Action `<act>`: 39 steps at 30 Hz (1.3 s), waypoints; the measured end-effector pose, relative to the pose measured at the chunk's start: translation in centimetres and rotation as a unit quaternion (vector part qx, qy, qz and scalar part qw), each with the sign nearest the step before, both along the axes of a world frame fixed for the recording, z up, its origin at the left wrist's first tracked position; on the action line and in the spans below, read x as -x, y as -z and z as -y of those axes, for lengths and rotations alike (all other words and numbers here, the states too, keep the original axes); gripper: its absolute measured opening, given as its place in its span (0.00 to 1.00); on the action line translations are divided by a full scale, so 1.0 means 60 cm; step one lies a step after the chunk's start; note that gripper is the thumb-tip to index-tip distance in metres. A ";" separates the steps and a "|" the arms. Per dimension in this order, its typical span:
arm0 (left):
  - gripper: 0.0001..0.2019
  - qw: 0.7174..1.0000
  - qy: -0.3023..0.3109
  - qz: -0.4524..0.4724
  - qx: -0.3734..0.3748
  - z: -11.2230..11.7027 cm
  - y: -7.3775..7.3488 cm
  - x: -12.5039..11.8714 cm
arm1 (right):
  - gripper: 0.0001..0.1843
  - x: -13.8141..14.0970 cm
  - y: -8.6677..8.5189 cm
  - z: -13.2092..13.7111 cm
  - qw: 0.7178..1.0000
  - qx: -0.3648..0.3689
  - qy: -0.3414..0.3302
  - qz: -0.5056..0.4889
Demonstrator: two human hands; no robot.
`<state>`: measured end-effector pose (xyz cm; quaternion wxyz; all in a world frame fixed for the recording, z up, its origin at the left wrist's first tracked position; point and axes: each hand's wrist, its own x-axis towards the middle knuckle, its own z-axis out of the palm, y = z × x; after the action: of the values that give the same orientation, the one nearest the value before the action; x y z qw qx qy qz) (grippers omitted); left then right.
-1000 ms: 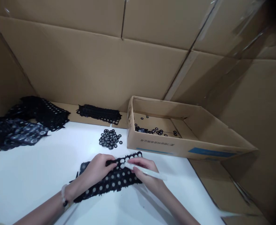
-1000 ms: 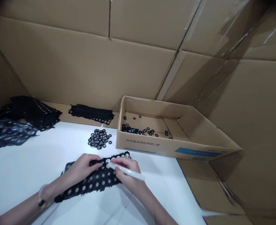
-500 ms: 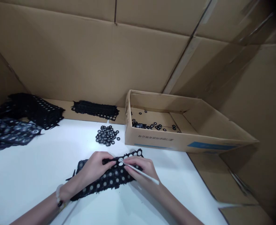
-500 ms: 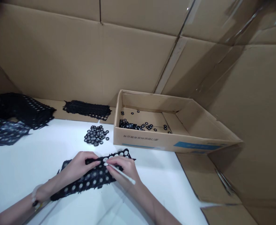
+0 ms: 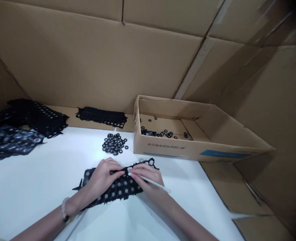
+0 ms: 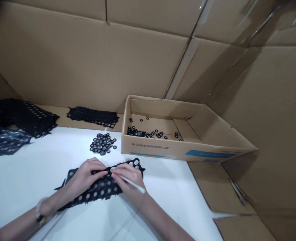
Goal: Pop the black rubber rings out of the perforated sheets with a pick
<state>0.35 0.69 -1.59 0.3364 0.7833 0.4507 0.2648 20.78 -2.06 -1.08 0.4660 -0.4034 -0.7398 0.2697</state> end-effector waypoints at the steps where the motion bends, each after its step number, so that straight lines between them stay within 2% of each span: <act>1: 0.10 1.000 0.000 -0.003 -0.005 0.001 0.000 0.000 | 0.09 0.003 0.002 0.003 1.000 -0.004 0.004 -0.002; 6: 0.11 0.999 -0.005 -0.029 -0.025 0.008 -0.002 -0.003 | 0.10 0.016 0.021 0.014 0.999 -0.011 0.029 -0.008; 10: 0.11 0.998 -0.020 -0.040 -0.034 0.008 0.008 -0.004 | 0.11 0.016 0.033 0.013 0.999 -0.030 0.025 0.008; 14: 0.09 0.997 -0.073 -0.021 -0.027 0.006 0.018 -0.005 | 0.09 0.013 0.033 0.009 0.998 -0.048 0.019 0.021; 19: 0.07 0.995 -0.100 -0.023 -0.004 0.014 0.012 -0.011 | 0.09 0.019 0.029 0.012 0.995 -0.079 0.045 0.040; 23: 0.08 0.998 -0.063 0.017 0.026 0.014 0.011 -0.011 | 0.09 0.025 0.035 0.013 0.995 -0.070 0.064 0.035; 27: 0.12 0.994 -0.019 0.058 0.096 0.004 0.012 -0.004 | 0.08 0.025 0.040 0.008 0.997 -0.025 0.067 0.008; 32: 0.15 0.983 -0.029 0.058 0.174 -0.001 0.002 -0.001 | 0.08 0.009 0.013 0.010 0.999 0.002 0.042 0.008; 36: 0.14 0.981 -0.047 0.060 0.180 0.001 -0.006 -0.006 | 0.15 -0.012 -0.015 0.015 0.997 -0.070 -0.003 0.016; 39: 0.13 0.981 -0.051 0.066 0.175 0.005 -0.009 -0.008 | 0.14 -0.013 -0.013 0.013 0.993 -0.090 0.000 0.079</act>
<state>0.84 0.37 -1.03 0.4838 0.6687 0.5063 0.2499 21.54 -2.83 -0.28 0.4405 -0.3800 -0.7956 0.1691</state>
